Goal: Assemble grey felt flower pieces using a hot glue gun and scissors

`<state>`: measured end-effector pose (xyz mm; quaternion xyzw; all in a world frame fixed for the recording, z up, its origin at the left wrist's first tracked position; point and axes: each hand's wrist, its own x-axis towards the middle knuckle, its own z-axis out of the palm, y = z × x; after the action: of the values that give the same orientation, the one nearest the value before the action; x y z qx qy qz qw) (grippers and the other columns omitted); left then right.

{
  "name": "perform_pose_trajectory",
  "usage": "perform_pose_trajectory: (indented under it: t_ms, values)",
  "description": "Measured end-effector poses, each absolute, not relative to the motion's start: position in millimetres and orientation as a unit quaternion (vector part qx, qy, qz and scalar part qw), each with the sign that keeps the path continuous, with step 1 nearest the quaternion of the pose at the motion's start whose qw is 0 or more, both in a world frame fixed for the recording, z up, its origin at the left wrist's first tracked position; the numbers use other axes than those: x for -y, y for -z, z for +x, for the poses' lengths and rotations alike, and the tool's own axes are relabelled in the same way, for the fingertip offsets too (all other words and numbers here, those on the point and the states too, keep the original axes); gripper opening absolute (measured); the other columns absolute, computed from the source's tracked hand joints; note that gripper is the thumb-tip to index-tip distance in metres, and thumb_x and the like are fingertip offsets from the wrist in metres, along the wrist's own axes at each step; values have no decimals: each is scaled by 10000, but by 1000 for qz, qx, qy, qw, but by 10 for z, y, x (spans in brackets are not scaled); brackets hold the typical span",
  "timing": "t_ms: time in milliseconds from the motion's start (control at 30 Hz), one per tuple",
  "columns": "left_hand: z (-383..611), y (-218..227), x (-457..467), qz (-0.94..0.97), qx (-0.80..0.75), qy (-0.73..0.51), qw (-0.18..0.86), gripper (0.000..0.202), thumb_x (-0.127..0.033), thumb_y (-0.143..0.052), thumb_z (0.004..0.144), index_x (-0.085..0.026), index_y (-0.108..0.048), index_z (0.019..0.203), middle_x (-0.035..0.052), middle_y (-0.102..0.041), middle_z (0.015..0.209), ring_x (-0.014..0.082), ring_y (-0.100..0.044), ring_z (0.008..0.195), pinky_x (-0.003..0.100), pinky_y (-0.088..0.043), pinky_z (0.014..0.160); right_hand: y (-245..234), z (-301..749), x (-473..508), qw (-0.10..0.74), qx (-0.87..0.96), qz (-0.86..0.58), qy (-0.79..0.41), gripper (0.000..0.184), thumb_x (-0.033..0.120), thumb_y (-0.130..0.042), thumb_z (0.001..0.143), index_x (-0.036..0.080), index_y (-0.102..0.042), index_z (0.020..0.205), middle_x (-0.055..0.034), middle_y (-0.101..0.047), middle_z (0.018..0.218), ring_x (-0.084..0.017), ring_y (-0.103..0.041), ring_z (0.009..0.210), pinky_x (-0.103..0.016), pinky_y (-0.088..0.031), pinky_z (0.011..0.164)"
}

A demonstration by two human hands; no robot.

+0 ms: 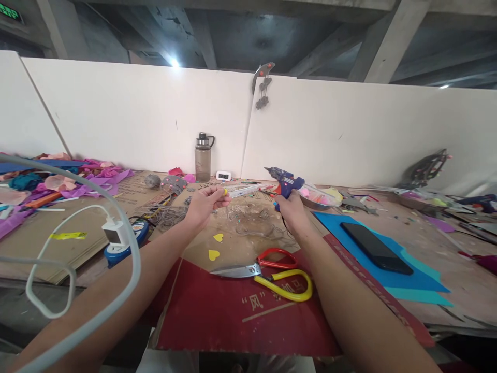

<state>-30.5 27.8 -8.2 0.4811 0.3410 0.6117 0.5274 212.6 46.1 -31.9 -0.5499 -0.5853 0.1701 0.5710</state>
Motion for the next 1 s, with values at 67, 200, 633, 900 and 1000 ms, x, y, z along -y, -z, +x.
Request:
perform_pose_trajectory:
  t_ms: [67, 200, 633, 900, 1000]
  values:
    - [-307, 91, -280, 477, -340, -611, 533, 219, -290, -766, 697, -103, -657, 726, 70, -698, 722, 97, -651, 616, 226, -546, 658, 244, 2052, -368, 573, 571, -559, -183, 271, 305, -536, 732, 164, -578, 959, -33, -632, 777, -177, -554, 656, -322, -461, 652]
    - [-327, 96, -288, 476, -334, -616, 532, 213, -294, -767, 701, -108, -667, 731, 68, -702, 740, 102, -656, 637, 234, -552, 673, 104, 1876, -120, 549, 639, -501, -199, 313, 340, -532, 782, 165, -604, 1031, -62, -665, 900, -198, -576, 760, -366, -461, 758]
    - [-312, 37, -267, 454, -323, -647, 520, 189, -264, -777, 684, -120, -664, 728, 32, -675, 716, 95, -648, 636, 216, -534, 634, 121, 1711, 107, 497, 749, -403, -173, 347, 447, -516, 887, 193, -632, 1094, -103, -692, 1108, -260, -623, 1033, -437, -447, 948]
    - [-312, 30, -273, 447, -321, -657, 516, 185, -254, -785, 680, -113, -672, 723, 42, -687, 701, 107, -659, 652, 252, -546, 705, 173, 1731, 78, 463, 766, -433, -106, 397, 464, -493, 898, 186, -618, 1152, -128, -679, 1127, -290, -610, 1054, -452, -455, 923]
    - [-308, 23, -274, 451, -316, -657, 516, 190, -254, -790, 669, -110, -678, 722, 39, -689, 698, 104, -658, 646, 256, -553, 719, 190, 1726, 71, 453, 769, -442, -90, 405, 463, -491, 901, 182, -606, 1169, -133, -670, 1145, -292, -606, 1054, -454, -454, 917]
